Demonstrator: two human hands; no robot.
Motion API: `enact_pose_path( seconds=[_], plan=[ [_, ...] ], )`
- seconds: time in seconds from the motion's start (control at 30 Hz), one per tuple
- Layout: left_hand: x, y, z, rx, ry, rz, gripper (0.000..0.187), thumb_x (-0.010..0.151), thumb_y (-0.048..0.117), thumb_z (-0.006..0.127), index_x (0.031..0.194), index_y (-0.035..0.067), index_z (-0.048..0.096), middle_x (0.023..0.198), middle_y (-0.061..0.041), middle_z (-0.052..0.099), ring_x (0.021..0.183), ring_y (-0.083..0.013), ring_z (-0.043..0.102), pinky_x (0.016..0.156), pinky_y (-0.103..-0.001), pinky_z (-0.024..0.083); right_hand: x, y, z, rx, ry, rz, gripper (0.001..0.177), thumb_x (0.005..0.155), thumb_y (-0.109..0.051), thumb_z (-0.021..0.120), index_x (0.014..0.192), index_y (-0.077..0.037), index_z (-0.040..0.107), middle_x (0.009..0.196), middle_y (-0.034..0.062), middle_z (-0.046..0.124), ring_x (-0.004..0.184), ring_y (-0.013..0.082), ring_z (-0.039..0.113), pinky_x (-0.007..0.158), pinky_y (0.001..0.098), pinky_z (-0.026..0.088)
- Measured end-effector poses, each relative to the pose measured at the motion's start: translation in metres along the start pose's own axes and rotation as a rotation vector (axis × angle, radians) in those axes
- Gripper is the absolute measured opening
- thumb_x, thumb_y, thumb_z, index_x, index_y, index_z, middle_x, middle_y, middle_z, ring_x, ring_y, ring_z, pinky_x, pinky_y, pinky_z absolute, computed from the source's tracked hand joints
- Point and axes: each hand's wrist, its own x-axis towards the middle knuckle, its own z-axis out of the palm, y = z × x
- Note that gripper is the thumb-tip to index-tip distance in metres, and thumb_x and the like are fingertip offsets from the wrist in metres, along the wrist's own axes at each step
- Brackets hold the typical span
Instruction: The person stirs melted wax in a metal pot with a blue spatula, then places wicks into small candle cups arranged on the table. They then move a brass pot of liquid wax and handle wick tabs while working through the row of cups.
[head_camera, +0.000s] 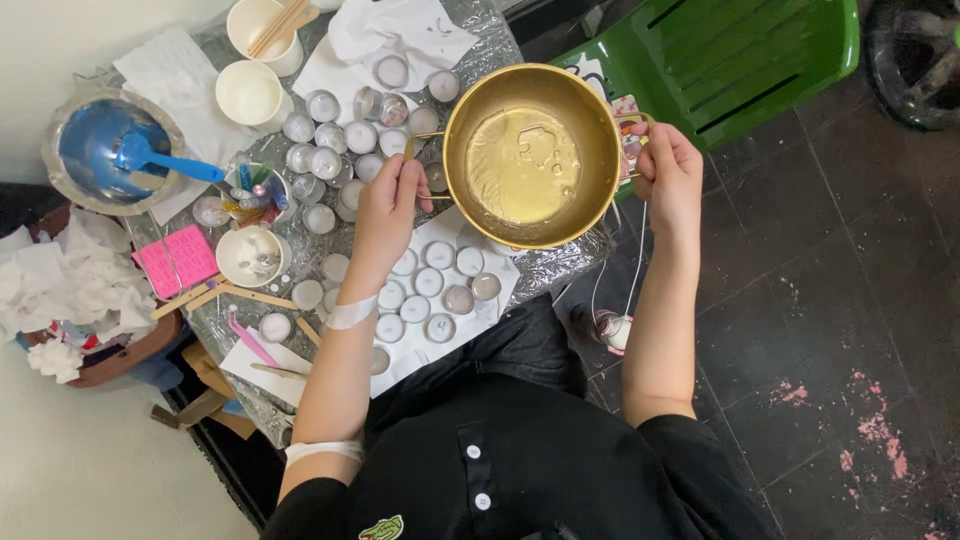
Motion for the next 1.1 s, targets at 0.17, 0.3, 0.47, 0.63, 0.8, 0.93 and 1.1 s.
enact_pose_path(
  seconds=[0.17,0.3,0.47,0.63,0.8,0.93,1.1],
  plan=[
    [-0.001,-0.001,-0.001,-0.033,-0.019,-0.042,0.034,0.112,0.027,0.046,0.092,0.003,0.059,0.074,-0.002,0.064,0.066,-0.0094,0.063,0.061,-0.026,0.049,0.000,0.002,-0.001,0.015,-0.020,-0.009,0.030,0.114,-0.027,0.048,0.114,-0.004,0.067,0.065,-0.0089,0.039,0.050,0.0008,0.026,0.045,0.0207,0.018],
    [-0.003,0.005,-0.003,-0.026,-0.027,-0.096,0.036,0.112,0.028,0.047,0.089,0.004,0.060,0.071,-0.001,0.063,0.064,-0.0081,0.058,0.058,-0.026,0.043,-0.001,0.006,-0.001,0.038,-0.004,-0.026,0.030,0.114,-0.030,0.049,0.113,-0.005,0.067,0.065,-0.0098,0.039,0.050,0.0003,0.025,0.045,0.0206,0.018],
    [-0.003,-0.001,-0.003,-0.031,-0.025,-0.051,0.037,0.112,0.029,0.046,0.089,0.005,0.059,0.069,0.000,0.061,0.064,-0.0065,0.059,0.060,-0.024,0.045,-0.005,0.010,0.006,0.060,0.063,-0.041,0.030,0.114,-0.029,0.051,0.112,-0.005,0.069,0.064,-0.0103,0.040,0.051,0.0001,0.026,0.045,0.0204,0.017],
    [-0.003,0.002,0.000,-0.030,-0.024,-0.063,0.037,0.112,0.030,0.046,0.088,0.005,0.059,0.065,0.000,0.058,0.061,-0.0063,0.057,0.058,-0.024,0.044,-0.003,0.010,0.004,0.088,0.063,-0.022,0.030,0.113,-0.030,0.051,0.111,-0.006,0.069,0.063,-0.0109,0.039,0.050,-0.0002,0.025,0.044,0.0199,0.017],
    [-0.003,-0.007,0.003,-0.121,-0.025,-0.113,0.038,0.113,0.031,0.044,0.088,0.006,0.057,0.064,0.002,0.053,0.058,-0.0053,0.052,0.054,-0.024,0.040,-0.002,0.014,0.004,0.119,0.058,-0.031,0.031,0.113,-0.031,0.051,0.112,-0.005,0.068,0.063,-0.0103,0.039,0.049,0.0004,0.025,0.044,0.0204,0.018],
    [-0.003,-0.014,0.004,-0.159,-0.024,-0.114,0.038,0.114,0.031,0.043,0.088,0.006,0.056,0.066,0.003,0.052,0.059,-0.0049,0.051,0.054,-0.024,0.039,-0.021,-0.012,0.027,0.205,0.044,0.095,0.042,0.110,-0.039,0.043,0.121,-0.007,0.069,0.064,-0.0080,0.045,0.049,0.0017,0.032,0.045,0.0194,0.022],
    [-0.004,-0.003,0.002,-0.090,-0.012,-0.089,0.038,0.113,0.030,0.044,0.088,0.006,0.058,0.066,0.003,0.053,0.059,-0.0045,0.053,0.055,-0.023,0.041,-0.029,0.042,-0.021,-0.126,0.439,-0.329,0.017,0.112,-0.024,0.056,0.116,-0.008,0.060,0.083,-0.0084,0.050,0.061,0.0003,0.033,0.050,0.0196,0.025]
  ],
)
